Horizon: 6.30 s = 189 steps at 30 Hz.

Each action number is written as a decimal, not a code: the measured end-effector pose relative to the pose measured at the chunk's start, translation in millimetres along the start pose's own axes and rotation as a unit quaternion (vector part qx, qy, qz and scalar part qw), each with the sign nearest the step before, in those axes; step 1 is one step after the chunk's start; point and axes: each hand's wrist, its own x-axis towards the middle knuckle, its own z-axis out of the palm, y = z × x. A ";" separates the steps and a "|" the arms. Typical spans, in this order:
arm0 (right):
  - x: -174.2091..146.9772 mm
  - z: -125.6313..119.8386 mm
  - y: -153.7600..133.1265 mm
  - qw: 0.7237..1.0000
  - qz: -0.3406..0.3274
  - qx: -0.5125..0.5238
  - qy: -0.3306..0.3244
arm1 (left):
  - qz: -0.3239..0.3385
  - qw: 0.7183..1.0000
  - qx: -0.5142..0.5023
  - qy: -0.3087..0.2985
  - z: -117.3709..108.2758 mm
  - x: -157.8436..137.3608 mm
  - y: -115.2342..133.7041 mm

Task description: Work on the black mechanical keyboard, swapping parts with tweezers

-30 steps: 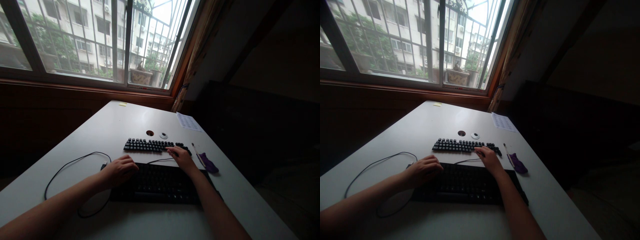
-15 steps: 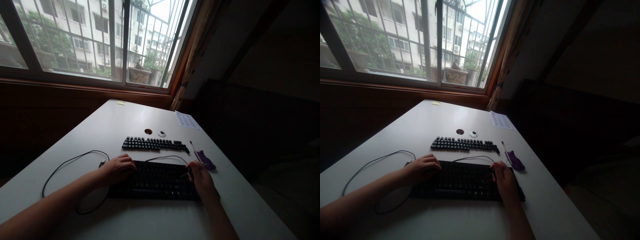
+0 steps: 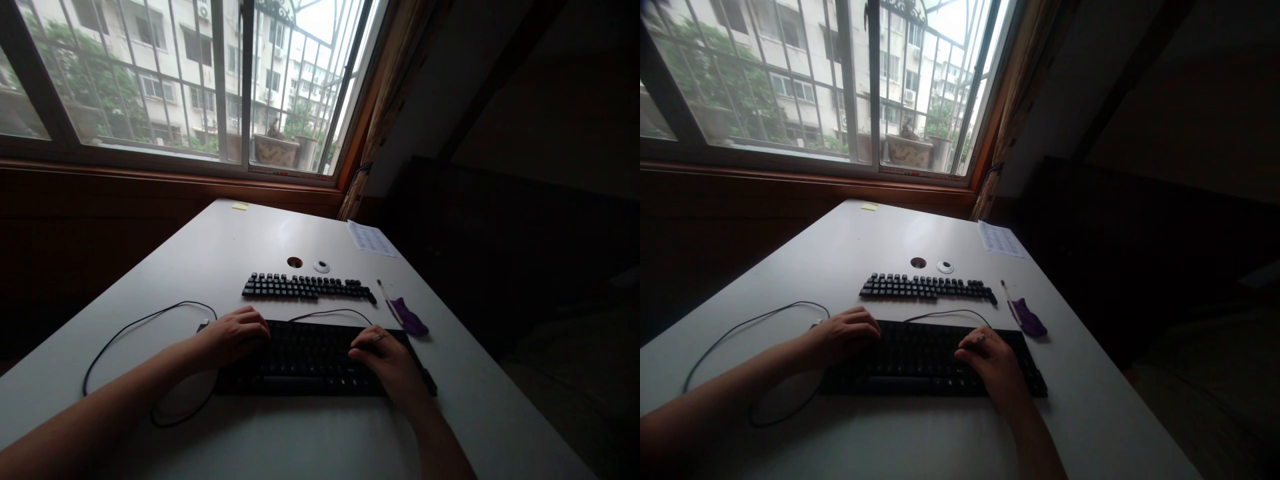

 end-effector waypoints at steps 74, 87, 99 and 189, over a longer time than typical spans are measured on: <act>-8.3 26.3 28.2 0.998 -0.035 -0.051 0.028 | -0.051 0.997 0.061 0.013 3.7 0.3 -6.4; -11.0 25.9 37.5 0.996 -0.056 -0.054 0.045 | -0.058 0.997 0.058 0.005 2.0 1.2 -4.2; 0.4 22.9 21.4 0.994 -0.070 -0.079 -0.036 | -0.052 0.997 0.063 0.014 3.6 0.6 -4.2; 29.1 117.2 -43.2 0.941 -0.065 0.322 -0.076 | -0.098 0.890 -0.446 0.021 -5.1 10.6 24.2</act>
